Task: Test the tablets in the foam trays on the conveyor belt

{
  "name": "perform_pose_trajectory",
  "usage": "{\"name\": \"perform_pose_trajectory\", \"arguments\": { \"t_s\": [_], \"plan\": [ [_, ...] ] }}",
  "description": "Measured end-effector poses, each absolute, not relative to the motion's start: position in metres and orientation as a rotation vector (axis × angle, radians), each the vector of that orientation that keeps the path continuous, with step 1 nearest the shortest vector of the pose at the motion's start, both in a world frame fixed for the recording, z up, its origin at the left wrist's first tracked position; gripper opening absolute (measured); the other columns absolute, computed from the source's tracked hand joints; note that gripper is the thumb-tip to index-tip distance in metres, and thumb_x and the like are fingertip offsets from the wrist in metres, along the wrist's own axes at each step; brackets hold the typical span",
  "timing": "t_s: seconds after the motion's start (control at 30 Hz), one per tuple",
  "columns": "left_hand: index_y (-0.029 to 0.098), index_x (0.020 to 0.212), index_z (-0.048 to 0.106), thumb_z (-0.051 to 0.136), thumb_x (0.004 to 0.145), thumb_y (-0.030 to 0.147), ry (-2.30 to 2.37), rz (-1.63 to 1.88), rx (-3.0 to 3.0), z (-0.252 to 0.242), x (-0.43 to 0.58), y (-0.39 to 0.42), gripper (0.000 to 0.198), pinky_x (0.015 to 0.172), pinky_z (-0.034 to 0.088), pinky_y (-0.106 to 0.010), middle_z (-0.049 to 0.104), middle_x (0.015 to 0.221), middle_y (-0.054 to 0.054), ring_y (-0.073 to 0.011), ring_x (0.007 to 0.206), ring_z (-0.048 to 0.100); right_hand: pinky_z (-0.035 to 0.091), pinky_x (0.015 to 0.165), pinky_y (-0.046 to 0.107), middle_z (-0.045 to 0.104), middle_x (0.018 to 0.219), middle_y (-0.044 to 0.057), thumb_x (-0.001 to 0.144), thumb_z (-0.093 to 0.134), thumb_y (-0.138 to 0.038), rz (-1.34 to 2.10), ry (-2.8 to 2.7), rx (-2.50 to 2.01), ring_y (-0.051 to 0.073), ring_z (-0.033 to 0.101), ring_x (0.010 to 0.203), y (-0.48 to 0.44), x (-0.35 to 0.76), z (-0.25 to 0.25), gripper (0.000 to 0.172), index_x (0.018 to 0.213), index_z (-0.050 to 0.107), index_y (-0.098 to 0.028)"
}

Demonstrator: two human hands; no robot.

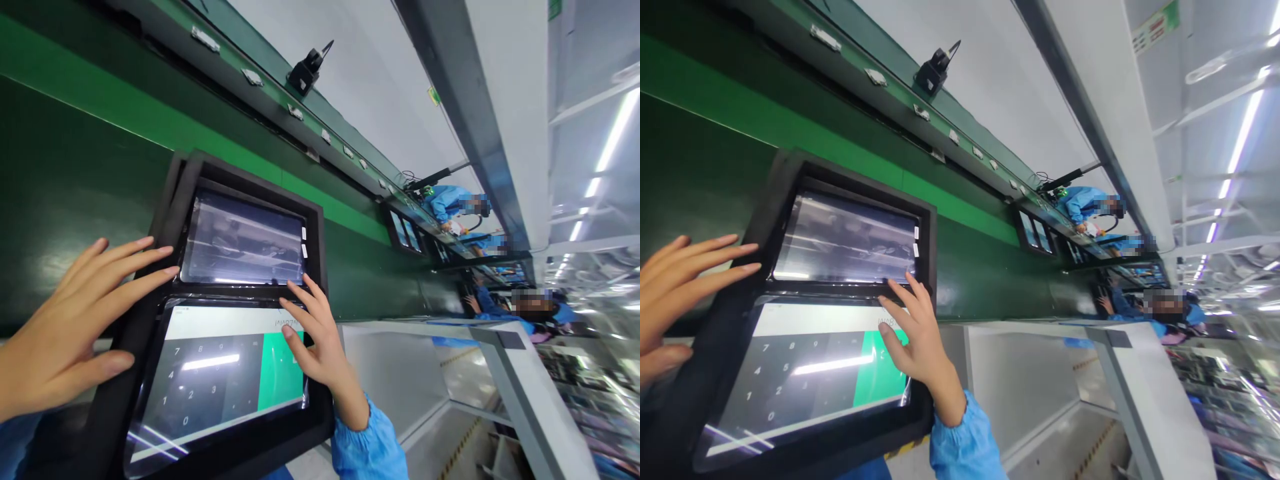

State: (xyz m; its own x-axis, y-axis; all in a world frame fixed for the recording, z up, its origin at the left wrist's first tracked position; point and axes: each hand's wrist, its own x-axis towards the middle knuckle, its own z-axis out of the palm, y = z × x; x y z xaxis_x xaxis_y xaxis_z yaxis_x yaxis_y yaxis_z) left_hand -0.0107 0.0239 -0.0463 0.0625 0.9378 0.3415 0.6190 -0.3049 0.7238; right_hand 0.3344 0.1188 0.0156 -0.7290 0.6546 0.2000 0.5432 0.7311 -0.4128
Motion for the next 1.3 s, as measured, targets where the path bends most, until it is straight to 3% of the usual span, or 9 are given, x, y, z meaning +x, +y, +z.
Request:
{"name": "perform_pose_trajectory", "arguments": {
  "t_s": [0.47, 0.67, 0.83, 0.93, 1.07, 1.3],
  "plan": [
    [0.055, 0.145, 0.039, 0.042, 0.089, 0.051, 1.590, 1.120, 1.869, -0.052, -0.002, 0.019, 0.057, 0.130, 0.009, -0.046, 0.041, 0.157, 0.012, -0.0292, 0.147, 0.036, 0.035, 0.117, 0.066, 0.056, 0.148, 0.008, 0.095, 0.056, -0.016, 0.460, -2.575, -1.056, 0.032, 0.039, 0.148, 0.097, 0.346, 0.014, 0.047, 0.139, 0.053, -0.032],
    [0.059, 0.140, 0.045, 0.040, 0.091, 0.062, 1.587, 1.161, 1.842, -0.044, 0.000, 0.022, 0.049, 0.130, 0.008, -0.045, 0.045, 0.154, 0.014, -0.0271, 0.148, 0.035, 0.034, 0.118, 0.066, 0.057, 0.147, 0.007, 0.095, 0.056, -0.017, 0.456, -2.570, -1.063, 0.032, 0.041, 0.147, 0.097, 0.345, 0.014, 0.044, 0.137, 0.054, -0.032],
    [0.052, 0.139, 0.049, 0.037, 0.099, 0.054, 1.565, 1.038, 2.137, -0.033, 0.000, 0.048, 0.042, 0.128, 0.005, -0.055, 0.037, 0.160, 0.010, -0.0256, 0.152, 0.026, 0.035, 0.118, 0.066, 0.059, 0.145, 0.007, 0.095, 0.056, -0.017, 0.454, -2.555, -1.064, 0.032, 0.041, 0.147, 0.098, 0.344, 0.014, 0.044, 0.137, 0.055, -0.033],
    [0.044, 0.140, 0.051, 0.037, 0.101, 0.049, 1.568, 0.862, 2.325, -0.031, 0.000, 0.068, 0.041, 0.126, 0.010, -0.064, 0.030, 0.164, 0.006, -0.0286, 0.153, 0.023, 0.035, 0.117, 0.067, 0.059, 0.145, 0.007, 0.095, 0.057, -0.017, 0.452, -2.537, -1.082, 0.032, 0.042, 0.147, 0.096, 0.345, 0.014, 0.045, 0.136, 0.056, -0.033],
    [0.042, 0.141, 0.052, 0.035, 0.102, 0.052, 1.563, 0.793, 2.389, -0.033, 0.000, 0.079, 0.043, 0.124, 0.018, -0.066, 0.030, 0.164, 0.006, -0.0296, 0.153, 0.023, 0.036, 0.118, 0.065, 0.058, 0.147, 0.005, 0.093, 0.057, -0.017, 0.484, -2.584, -1.079, 0.032, 0.040, 0.148, 0.078, 0.348, 0.017, 0.043, 0.134, 0.059, -0.033],
    [0.043, 0.141, 0.050, 0.033, 0.102, 0.055, 1.544, 0.800, 2.350, -0.038, -0.003, 0.077, 0.044, 0.123, 0.017, -0.067, 0.030, 0.164, 0.006, -0.0297, 0.153, 0.024, 0.009, 0.127, 0.062, 0.047, 0.157, -0.006, 0.088, 0.062, -0.026, 0.631, -2.880, -0.856, 0.033, 0.021, 0.156, 0.037, 0.354, 0.025, 0.035, 0.121, 0.071, -0.032]
  ]
}}
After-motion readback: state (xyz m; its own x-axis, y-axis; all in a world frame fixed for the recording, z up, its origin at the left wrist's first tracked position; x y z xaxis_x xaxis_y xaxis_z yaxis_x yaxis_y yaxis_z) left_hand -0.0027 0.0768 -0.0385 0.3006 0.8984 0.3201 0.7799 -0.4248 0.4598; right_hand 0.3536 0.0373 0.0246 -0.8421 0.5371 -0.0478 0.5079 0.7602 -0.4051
